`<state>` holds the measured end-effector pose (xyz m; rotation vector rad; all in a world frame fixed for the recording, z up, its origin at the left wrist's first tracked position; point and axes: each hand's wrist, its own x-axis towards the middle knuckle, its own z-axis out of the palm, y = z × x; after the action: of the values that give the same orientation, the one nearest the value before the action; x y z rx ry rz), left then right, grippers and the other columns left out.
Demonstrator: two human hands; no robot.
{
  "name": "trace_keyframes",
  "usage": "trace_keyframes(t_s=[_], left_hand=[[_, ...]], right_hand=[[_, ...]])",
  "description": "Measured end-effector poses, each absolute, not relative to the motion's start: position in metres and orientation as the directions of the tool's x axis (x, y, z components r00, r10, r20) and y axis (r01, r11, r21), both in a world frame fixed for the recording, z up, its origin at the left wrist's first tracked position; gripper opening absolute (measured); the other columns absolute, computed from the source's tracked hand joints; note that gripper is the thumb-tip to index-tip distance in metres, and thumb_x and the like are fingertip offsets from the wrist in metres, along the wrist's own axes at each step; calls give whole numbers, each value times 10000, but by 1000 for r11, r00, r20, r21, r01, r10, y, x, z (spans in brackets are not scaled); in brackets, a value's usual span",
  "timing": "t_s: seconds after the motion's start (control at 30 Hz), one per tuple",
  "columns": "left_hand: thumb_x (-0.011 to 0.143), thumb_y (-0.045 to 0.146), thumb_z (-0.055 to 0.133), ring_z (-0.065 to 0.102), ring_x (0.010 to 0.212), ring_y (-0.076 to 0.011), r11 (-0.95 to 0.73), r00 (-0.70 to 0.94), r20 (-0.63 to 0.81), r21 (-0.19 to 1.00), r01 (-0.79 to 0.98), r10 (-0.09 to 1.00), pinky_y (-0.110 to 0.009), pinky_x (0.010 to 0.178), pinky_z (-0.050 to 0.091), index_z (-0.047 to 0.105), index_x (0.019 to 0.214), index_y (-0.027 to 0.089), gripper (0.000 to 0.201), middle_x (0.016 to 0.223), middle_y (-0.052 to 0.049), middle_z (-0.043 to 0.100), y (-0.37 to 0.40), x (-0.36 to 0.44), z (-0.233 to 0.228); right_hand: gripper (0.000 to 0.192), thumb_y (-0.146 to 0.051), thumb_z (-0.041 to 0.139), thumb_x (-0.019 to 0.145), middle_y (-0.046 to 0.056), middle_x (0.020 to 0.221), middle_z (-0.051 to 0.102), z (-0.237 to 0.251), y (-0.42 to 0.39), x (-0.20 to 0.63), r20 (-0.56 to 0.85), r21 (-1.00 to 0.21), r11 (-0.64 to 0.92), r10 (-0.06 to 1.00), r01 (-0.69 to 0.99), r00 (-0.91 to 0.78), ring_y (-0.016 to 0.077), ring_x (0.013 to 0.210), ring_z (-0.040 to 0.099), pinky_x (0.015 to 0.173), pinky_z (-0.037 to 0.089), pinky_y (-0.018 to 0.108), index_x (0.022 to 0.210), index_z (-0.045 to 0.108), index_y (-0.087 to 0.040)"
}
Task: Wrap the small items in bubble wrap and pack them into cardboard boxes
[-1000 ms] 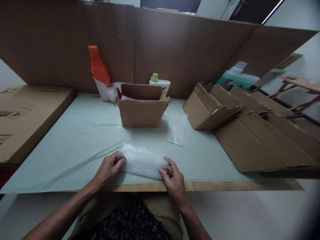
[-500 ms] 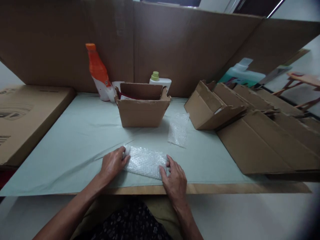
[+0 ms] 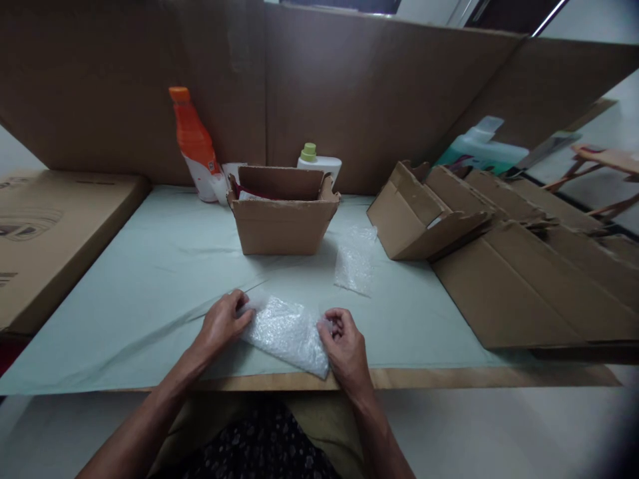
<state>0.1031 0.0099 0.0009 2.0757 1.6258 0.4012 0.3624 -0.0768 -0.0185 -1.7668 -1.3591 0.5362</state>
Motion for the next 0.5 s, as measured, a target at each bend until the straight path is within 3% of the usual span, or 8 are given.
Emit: trace_keyframes(t_s=[0.1,0.17,0.23,0.33,0.5], left_hand=[[872,244,546,660,834,-214,-275,318,17,549,790,948,-338,766,501,591,1121,182,260,936,-54,709,27,104,14],[860,212,573,662,893,-245,-407,410,101,468,784,906,-388,834,503,577,1221,168,363,972,-81,718,46,115,22],[835,169,602,653,966,-275,-516,499,152,387,764,853,-434,903,488,592,1235,168,400,997,-97,723,65,133,25],[793,129,644,634,1033,-303,-569,545,176,358,740,820,-467,949,475,632,1184,170,393,1025,-113,720,85,159,20],[864,184,585,570,1175,-304,-611,550,266,372,699,792,-497,1024,458,582,1266,159,403,1266,-160,636,56,138,6]], right_hand=[[583,-321,596,880,2,858,687,-11,-102,353,100,-854,-69,951,516,293,120,593,597,630,520,239,1434,474,-185],[593,-292,557,911,-2,862,697,-7,-116,340,95,-849,-30,973,528,208,108,571,600,609,527,220,1489,448,-219],[504,-259,507,935,25,936,733,-7,-122,325,105,-822,19,987,570,118,130,667,665,673,555,234,1437,536,-239],[407,-216,443,948,70,1049,759,-10,-119,309,102,-745,61,995,664,23,202,889,723,816,571,310,1279,678,-219],[345,-235,463,936,91,1044,771,-10,-110,306,65,-736,49,998,675,-1,238,930,735,834,569,356,1144,734,-185]])
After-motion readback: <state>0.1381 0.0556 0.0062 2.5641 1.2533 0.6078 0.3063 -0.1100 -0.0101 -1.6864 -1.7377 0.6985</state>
